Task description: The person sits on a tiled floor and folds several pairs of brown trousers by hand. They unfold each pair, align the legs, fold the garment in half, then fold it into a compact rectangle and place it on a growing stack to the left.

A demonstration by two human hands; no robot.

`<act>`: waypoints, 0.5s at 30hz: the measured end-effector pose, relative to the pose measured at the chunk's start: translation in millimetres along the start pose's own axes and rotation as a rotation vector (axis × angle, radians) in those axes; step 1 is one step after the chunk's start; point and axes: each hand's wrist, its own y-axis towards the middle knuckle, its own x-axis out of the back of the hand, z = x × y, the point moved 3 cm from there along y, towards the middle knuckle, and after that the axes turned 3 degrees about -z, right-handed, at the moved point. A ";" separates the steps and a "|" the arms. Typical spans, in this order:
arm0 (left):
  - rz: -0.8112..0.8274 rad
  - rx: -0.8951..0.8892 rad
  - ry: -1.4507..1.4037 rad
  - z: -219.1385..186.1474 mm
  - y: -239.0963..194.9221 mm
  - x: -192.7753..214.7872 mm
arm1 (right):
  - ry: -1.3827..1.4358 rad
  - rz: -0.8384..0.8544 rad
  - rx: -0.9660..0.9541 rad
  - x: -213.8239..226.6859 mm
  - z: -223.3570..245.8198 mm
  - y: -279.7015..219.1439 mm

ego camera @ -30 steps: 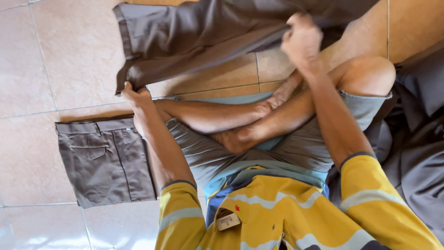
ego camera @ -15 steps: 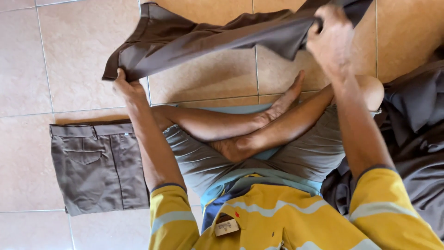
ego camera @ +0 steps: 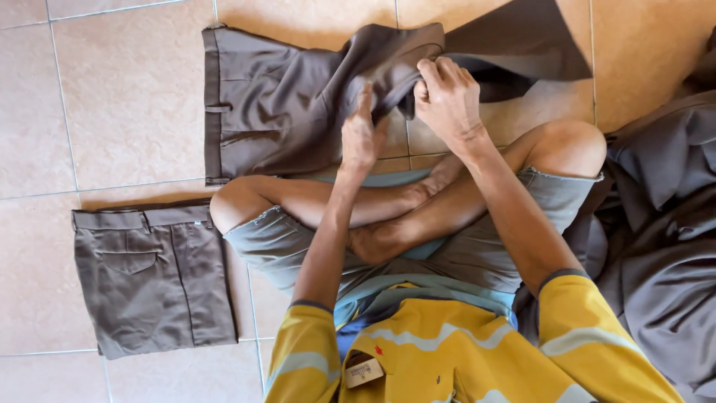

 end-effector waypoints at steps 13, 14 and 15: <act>-0.618 -0.524 0.548 -48.6 35.9 157.6 | 0.027 0.113 -0.390 -52.6 7.1 11.6; -0.642 -0.537 0.456 -40.5 36.7 164.3 | -0.065 0.029 -0.346 -46.9 8.4 18.1; -0.643 -0.536 0.454 -41.6 34.3 174.0 | -0.066 0.028 -0.344 -54.3 -2.7 12.9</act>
